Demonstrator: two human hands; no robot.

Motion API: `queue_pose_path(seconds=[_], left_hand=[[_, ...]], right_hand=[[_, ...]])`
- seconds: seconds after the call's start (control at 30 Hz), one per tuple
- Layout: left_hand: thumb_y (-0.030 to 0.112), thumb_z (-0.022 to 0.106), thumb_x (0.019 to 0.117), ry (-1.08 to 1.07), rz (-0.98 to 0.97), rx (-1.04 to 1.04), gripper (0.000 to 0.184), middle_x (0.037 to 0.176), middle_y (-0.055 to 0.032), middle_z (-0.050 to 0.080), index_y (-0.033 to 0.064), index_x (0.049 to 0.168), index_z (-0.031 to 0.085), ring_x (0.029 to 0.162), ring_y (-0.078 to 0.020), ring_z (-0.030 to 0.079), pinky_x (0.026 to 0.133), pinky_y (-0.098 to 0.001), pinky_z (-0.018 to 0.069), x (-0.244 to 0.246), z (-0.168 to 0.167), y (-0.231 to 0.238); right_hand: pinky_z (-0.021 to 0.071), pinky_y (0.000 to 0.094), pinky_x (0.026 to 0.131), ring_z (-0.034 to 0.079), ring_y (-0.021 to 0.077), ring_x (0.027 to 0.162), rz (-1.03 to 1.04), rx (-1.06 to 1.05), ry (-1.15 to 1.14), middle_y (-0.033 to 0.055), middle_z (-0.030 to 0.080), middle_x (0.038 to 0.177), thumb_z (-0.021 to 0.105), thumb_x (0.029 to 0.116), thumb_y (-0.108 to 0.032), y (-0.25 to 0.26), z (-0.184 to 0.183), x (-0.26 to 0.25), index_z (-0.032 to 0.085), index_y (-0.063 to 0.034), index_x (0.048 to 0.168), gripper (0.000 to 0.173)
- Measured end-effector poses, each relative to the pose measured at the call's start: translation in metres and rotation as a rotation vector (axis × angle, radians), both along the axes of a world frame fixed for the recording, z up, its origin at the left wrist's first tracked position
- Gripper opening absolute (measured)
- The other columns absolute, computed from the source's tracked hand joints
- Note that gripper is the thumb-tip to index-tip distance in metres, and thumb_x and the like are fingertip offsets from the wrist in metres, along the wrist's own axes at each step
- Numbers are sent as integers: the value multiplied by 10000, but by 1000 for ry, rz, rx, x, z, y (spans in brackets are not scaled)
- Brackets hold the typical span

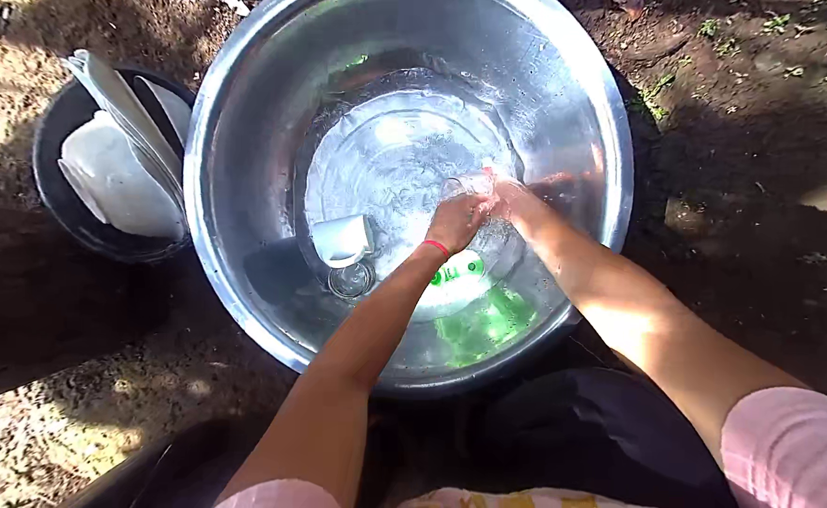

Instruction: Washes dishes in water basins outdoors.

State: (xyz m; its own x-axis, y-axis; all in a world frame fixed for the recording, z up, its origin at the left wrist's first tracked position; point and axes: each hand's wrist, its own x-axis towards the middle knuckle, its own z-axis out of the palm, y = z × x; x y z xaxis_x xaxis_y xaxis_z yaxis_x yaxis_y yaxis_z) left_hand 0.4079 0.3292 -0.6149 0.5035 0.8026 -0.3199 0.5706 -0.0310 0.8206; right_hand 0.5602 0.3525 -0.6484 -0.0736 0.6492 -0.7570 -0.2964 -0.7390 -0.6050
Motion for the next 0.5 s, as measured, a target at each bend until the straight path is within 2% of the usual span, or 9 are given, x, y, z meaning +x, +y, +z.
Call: queue_pose_path(seconds=[0.03, 0.07, 0.13, 0.2, 0.27, 0.33, 0.37, 0.43, 0.5], left_hand=[[168, 479, 1064, 157, -242, 175, 385, 1392, -225, 623, 1, 1378, 626, 1372, -383, 532, 1189, -533, 350, -9, 2, 6], [214, 506, 1053, 239, -375, 257, 401, 1411, -228, 608, 36, 1393, 624, 1380, -420, 512, 1186, -579, 329, -14, 5, 14], [175, 473, 1059, 192, -372, 175, 404, 1430, -246, 585, 24, 1410, 603, 1396, -415, 495, 1188, -571, 314, -11, 17, 25], [42, 383, 1068, -230, 54, -211, 380, 1426, -260, 557, -117, 1369, 549, 1365, -283, 509, 1182, -388, 352, 1, 28, 26], [94, 248, 1088, -628, 459, -597, 413, 1349, -172, 570, -75, 1393, 469, 1192, -170, 578, 1046, -316, 463, 8, 32, 27], [194, 150, 1079, -870, 647, -825, 507, 1308, -155, 605, -26, 1418, 456, 1136, -188, 628, 1008, -342, 498, 0, 34, 33], [256, 104, 1075, -992, 711, -910, 578, 1364, -171, 598, -13, 1466, 435, 1195, -220, 625, 1053, -364, 478, -5, 35, 34], [315, 70, 1078, -1146, 812, -955, 624, 1411, -188, 571, -2, 1492, 413, 1262, -253, 598, 1101, -374, 452, -5, 41, 34], [259, 75, 1088, -995, 763, -751, 595, 1373, -187, 582, -39, 1458, 434, 1212, -211, 611, 1057, -330, 471, 6, 44, 29]], right_hand=[[547, 309, 689, 630, 134, 801, 47, -53, 35, 45, 638, 940, 274, 1106, -487, 3, 13, -3, 539, -99, 1249, 491], [552, 323, 716, 636, 149, 828, 77, -74, 49, 62, 643, 975, 292, 1106, -478, 6, 26, -6, 525, -90, 1291, 489], [558, 333, 776, 643, 157, 887, 73, -33, 6, 82, 638, 1054, 371, 1104, -424, 8, 36, -8, 487, -67, 1375, 463], [554, 294, 724, 632, 111, 793, 20, 69, -76, 44, 633, 928, 437, 1093, -373, 11, 37, -15, 549, -39, 1257, 388], [560, 293, 719, 636, 100, 771, 6, 160, -61, 25, 639, 888, 435, 1094, -349, 13, 38, -16, 584, -42, 1183, 353], [577, 317, 797, 666, 119, 881, 53, 244, 74, 39, 664, 1019, 369, 1112, -381, 13, 37, -11, 540, -57, 1319, 421], [578, 321, 846, 672, 124, 959, 62, 290, 179, 35, 666, 1107, 346, 1109, -404, 10, 34, -9, 476, -90, 1406, 451], [572, 300, 885, 668, 109, 1024, 26, 357, 294, 9, 659, 1172, 399, 1082, -432, 10, 34, -11, 406, -145, 1450, 467], [563, 286, 868, 658, 94, 970, -45, 294, 215, 13, 648, 1090, 378, 1100, -405, 9, 43, -21, 451, -105, 1388, 422]])
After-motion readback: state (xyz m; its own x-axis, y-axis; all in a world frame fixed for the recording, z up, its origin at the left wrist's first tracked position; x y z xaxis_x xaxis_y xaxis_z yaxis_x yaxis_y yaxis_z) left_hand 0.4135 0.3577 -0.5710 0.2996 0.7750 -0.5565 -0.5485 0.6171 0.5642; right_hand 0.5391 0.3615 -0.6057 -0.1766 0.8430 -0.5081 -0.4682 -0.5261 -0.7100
